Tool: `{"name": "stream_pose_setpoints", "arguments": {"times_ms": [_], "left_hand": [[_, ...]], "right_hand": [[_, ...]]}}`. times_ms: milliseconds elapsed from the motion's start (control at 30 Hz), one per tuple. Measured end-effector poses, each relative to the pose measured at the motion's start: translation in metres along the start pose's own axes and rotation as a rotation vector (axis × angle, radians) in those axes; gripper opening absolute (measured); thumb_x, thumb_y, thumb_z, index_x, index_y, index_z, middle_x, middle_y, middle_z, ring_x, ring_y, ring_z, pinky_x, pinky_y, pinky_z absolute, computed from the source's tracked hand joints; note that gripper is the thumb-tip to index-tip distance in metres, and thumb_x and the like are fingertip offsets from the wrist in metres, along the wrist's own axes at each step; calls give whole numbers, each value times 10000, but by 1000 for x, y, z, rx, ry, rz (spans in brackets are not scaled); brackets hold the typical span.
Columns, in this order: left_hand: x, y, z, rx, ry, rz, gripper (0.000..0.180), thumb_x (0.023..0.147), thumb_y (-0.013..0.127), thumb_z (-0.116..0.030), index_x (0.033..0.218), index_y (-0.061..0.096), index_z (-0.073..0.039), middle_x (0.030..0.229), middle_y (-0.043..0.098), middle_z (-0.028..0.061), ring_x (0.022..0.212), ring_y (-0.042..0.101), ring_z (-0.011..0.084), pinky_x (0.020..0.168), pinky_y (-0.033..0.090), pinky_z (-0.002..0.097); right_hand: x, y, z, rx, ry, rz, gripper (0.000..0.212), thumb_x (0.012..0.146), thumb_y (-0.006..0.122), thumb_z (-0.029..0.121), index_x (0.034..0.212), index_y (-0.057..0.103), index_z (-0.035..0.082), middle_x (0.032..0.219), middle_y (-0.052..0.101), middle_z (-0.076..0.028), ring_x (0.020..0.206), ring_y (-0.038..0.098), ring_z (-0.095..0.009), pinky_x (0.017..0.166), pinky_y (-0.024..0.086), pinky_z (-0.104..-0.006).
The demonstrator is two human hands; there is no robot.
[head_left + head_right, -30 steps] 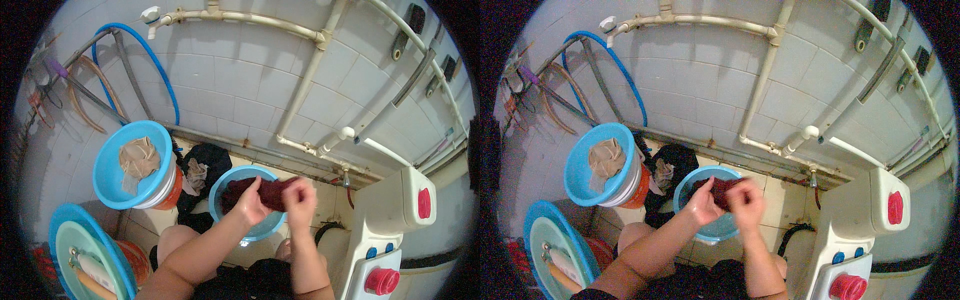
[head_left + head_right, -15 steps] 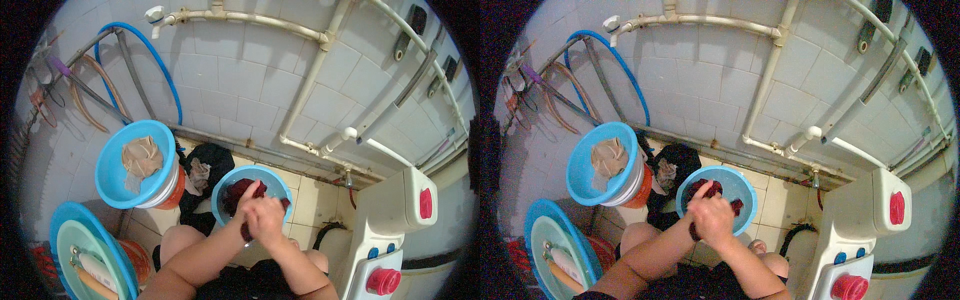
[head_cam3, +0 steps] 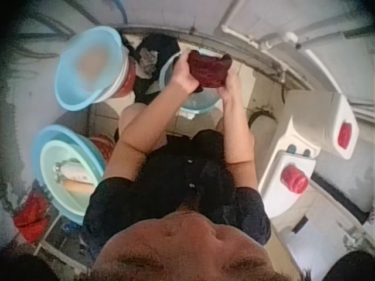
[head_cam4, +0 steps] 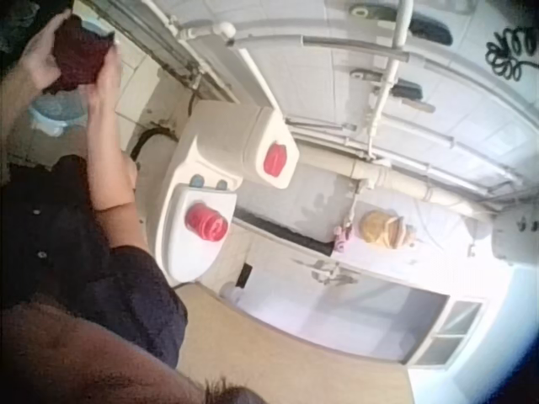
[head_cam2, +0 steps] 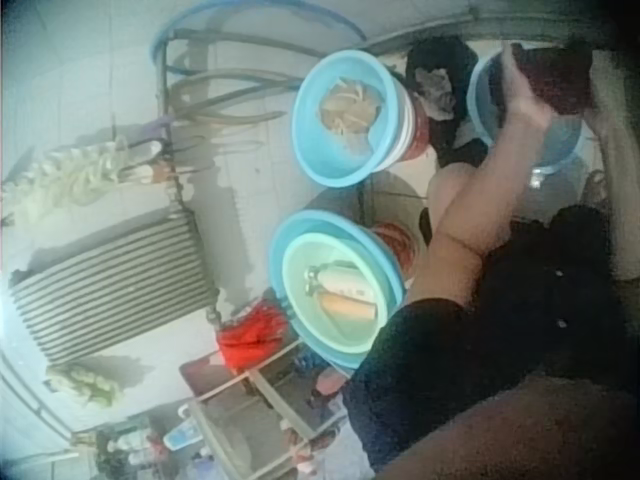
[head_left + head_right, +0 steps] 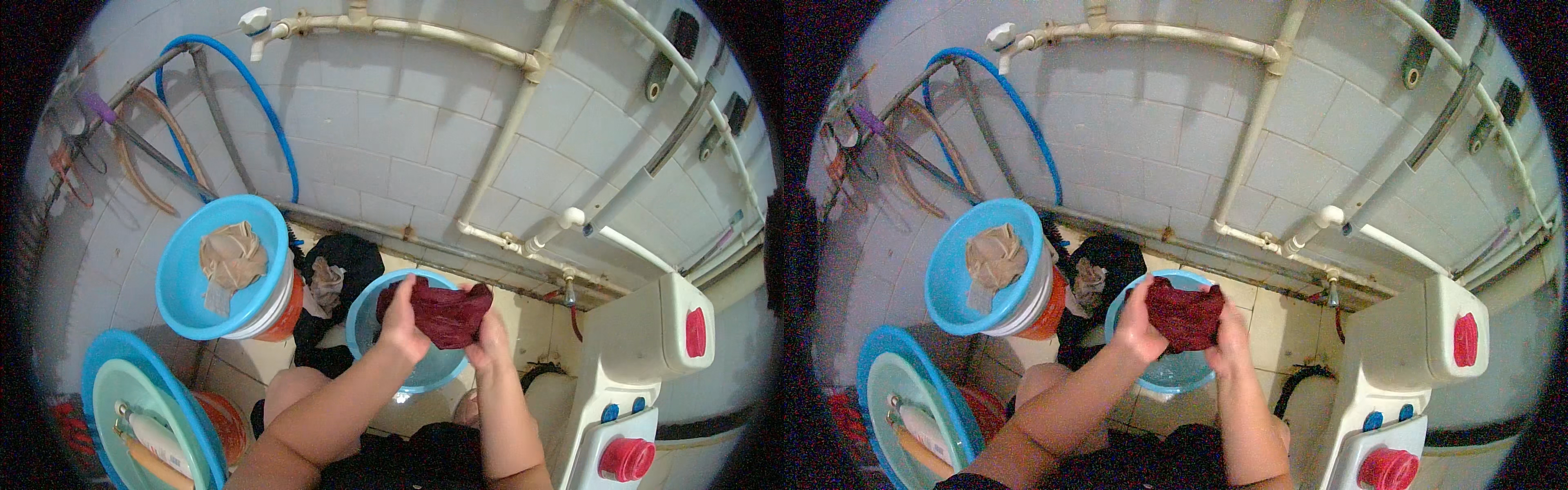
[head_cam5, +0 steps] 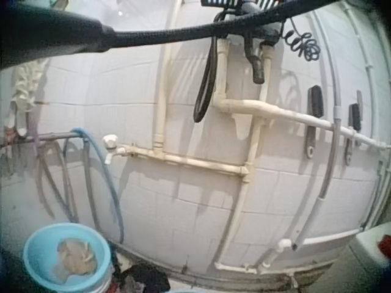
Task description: The person sits on the floor and hand-washes a maroon garment in a blue basin filled with water. They repeatedly scrub, squeeze, and rinse the fabric, occasionally dipping it into the water and wringing it out to remove excess liquid.
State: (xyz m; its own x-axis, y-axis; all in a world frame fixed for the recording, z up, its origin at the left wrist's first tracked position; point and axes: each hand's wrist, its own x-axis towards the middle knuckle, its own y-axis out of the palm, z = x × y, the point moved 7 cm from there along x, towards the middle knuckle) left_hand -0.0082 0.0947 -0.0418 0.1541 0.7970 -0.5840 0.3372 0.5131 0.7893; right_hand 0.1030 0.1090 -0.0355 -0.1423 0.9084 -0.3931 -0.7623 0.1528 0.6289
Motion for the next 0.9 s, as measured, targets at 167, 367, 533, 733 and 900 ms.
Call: {"name": "stream_pose_setpoints", "arguments": {"times_ms": [167, 367, 533, 733, 900], "left_hand": [[-13, -5, 33, 215, -356, 44, 302, 877, 518, -387, 1027, 533, -126, 1054, 581, 36, 970, 550, 205, 871, 419, 426], [-3, -21, 31, 153, -456, 210, 304, 875, 531, -407, 742, 550, -135, 698, 568, 4, 615, 537, 157, 597, 457, 289], [-16, -14, 46, 61, -24, -24, 207, 877, 504, -320, 916, 586, -135, 851, 616, 52, 838, 588, 211, 803, 473, 375], [8, -19, 17, 141, -165, 114, 276, 842, 539, -337, 647, 475, -151, 605, 493, -15, 568, 486, 141, 585, 431, 300], [-10, -7, 23, 20, -50, -1, 142, 789, 553, -259, 825, 560, -122, 803, 608, 31, 752, 594, 216, 741, 485, 374]], "right_hand": [[-41, 21, 73, -842, -917, -308, 158, 850, 563, 139, 739, 591, 31, 684, 574, -49, 635, 547, -153, 612, 456, -276], [-77, 85, -16, -1573, -1204, 362, 158, 658, 650, 184, 588, 571, 67, 626, 578, -87, 575, 552, -271, 478, 424, -354], [-5, 27, 24, -1237, -789, -263, 437, 805, 584, 310, 474, 501, 37, 474, 474, -120, 440, 509, -301, 416, 387, -415], [-63, 80, -22, -1835, -1307, -50, 356, 790, 592, 237, 500, 488, 58, 500, 495, -135, 457, 505, -314, 410, 383, -393], [-16, 28, 12, -832, -608, -201, 307, 796, 651, 193, 578, 470, 74, 517, 415, 19, 475, 442, -128, 455, 376, -292]]}}
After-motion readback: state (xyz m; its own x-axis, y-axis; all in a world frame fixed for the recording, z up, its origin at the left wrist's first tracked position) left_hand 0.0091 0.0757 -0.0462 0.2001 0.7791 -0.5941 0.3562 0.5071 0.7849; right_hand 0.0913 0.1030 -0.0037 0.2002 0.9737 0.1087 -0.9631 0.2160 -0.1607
